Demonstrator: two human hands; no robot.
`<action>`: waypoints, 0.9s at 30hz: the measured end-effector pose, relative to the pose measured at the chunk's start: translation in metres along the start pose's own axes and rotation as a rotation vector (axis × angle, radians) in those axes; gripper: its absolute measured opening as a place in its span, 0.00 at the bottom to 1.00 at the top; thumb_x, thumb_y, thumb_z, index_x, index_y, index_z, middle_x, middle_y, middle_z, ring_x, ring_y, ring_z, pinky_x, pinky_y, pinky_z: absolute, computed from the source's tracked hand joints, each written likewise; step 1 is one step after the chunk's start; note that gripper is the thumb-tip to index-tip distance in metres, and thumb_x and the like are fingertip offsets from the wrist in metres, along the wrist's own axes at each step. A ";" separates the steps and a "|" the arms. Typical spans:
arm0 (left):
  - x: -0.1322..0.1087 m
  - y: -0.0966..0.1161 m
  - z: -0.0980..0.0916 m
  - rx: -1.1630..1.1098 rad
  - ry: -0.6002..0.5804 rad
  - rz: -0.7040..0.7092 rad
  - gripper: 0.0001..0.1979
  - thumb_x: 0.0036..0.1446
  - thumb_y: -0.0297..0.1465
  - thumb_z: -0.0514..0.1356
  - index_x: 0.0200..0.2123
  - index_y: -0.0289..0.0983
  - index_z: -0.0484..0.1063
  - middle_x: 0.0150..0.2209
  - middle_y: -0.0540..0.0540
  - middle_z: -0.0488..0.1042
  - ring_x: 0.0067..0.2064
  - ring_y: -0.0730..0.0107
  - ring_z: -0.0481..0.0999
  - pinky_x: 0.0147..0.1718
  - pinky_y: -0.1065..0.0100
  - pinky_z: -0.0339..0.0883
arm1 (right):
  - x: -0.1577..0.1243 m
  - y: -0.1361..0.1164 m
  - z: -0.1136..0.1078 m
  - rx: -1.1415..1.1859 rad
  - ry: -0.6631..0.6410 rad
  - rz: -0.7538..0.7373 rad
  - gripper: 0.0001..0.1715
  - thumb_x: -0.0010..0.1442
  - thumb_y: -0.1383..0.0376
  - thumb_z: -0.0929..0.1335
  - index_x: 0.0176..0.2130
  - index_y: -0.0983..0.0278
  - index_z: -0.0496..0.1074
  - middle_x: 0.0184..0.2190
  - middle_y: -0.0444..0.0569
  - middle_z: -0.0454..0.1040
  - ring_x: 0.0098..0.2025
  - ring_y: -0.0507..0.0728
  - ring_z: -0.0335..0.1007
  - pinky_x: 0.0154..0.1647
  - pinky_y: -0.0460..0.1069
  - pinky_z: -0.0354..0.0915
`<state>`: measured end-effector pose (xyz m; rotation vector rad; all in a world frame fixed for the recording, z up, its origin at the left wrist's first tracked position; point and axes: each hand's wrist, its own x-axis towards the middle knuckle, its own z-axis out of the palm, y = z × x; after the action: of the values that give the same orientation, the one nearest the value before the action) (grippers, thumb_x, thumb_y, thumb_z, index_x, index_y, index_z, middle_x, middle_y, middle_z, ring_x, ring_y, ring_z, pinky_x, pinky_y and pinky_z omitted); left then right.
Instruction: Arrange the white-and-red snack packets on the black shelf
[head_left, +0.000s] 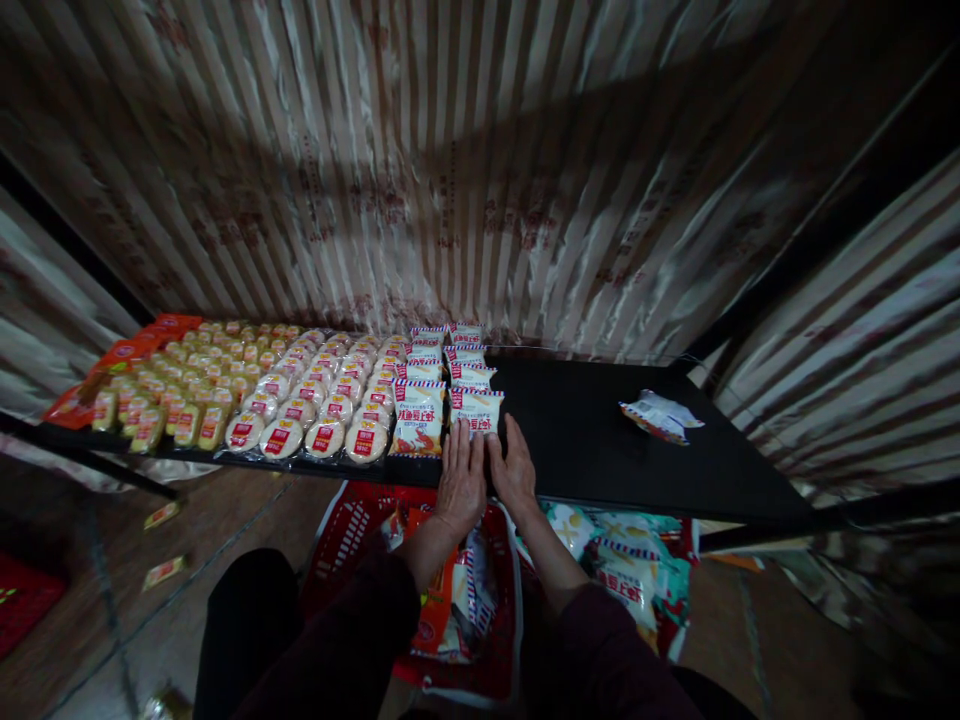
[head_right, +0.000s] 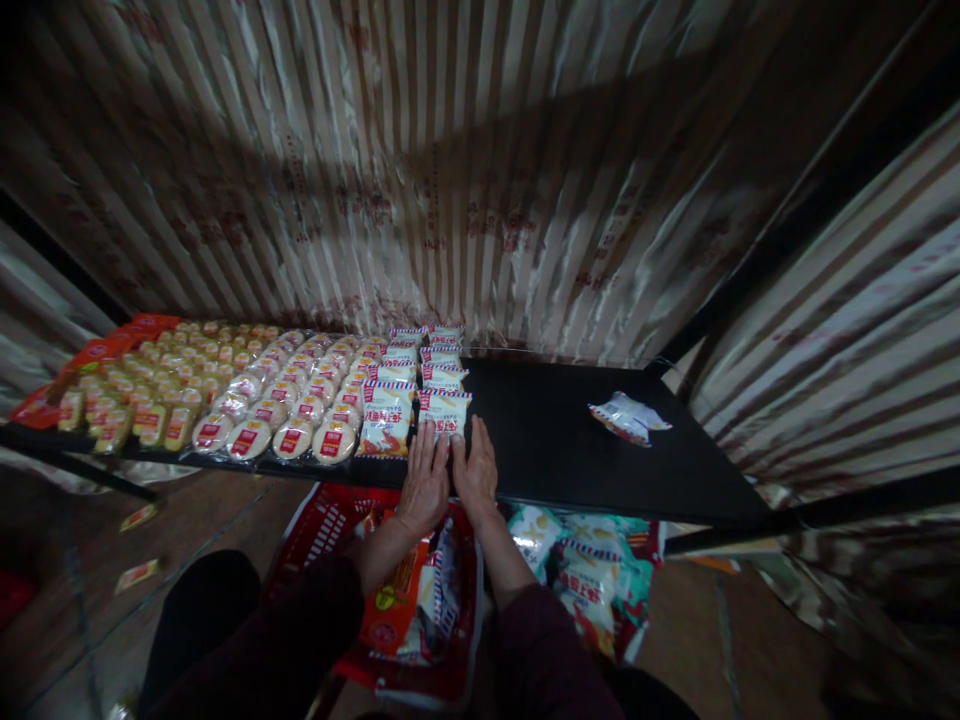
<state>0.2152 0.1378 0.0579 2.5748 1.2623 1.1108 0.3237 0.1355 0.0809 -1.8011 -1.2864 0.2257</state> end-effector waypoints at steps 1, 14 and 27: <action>-0.002 0.001 -0.001 -0.013 -0.005 -0.001 0.31 0.60 0.21 0.47 0.66 0.32 0.42 0.68 0.31 0.39 0.69 0.52 0.32 0.63 0.43 0.48 | -0.002 0.000 0.000 -0.001 0.010 -0.012 0.39 0.63 0.48 0.54 0.62 0.72 0.57 0.62 0.62 0.60 0.65 0.62 0.53 0.64 0.60 0.53; -0.076 0.001 -0.020 -0.140 -0.117 0.086 0.30 0.59 0.24 0.50 0.65 0.30 0.48 0.68 0.33 0.46 0.69 0.56 0.36 0.63 0.48 0.51 | -0.086 -0.011 0.001 0.015 0.152 -0.280 0.24 0.66 0.62 0.56 0.59 0.65 0.60 0.58 0.58 0.64 0.62 0.60 0.57 0.60 0.62 0.57; -0.174 -0.065 -0.042 -0.016 -0.502 -0.506 0.25 0.50 0.20 0.57 0.54 0.29 0.67 0.63 0.29 0.58 0.66 0.44 0.51 0.62 0.45 0.50 | -0.179 0.030 0.042 -0.246 -0.433 0.060 0.27 0.57 0.71 0.59 0.55 0.71 0.68 0.55 0.60 0.69 0.59 0.61 0.64 0.62 0.57 0.58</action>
<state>0.0756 0.0468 -0.0348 2.1237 1.5992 0.3523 0.2393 0.0068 -0.0247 -2.0756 -1.6169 0.5337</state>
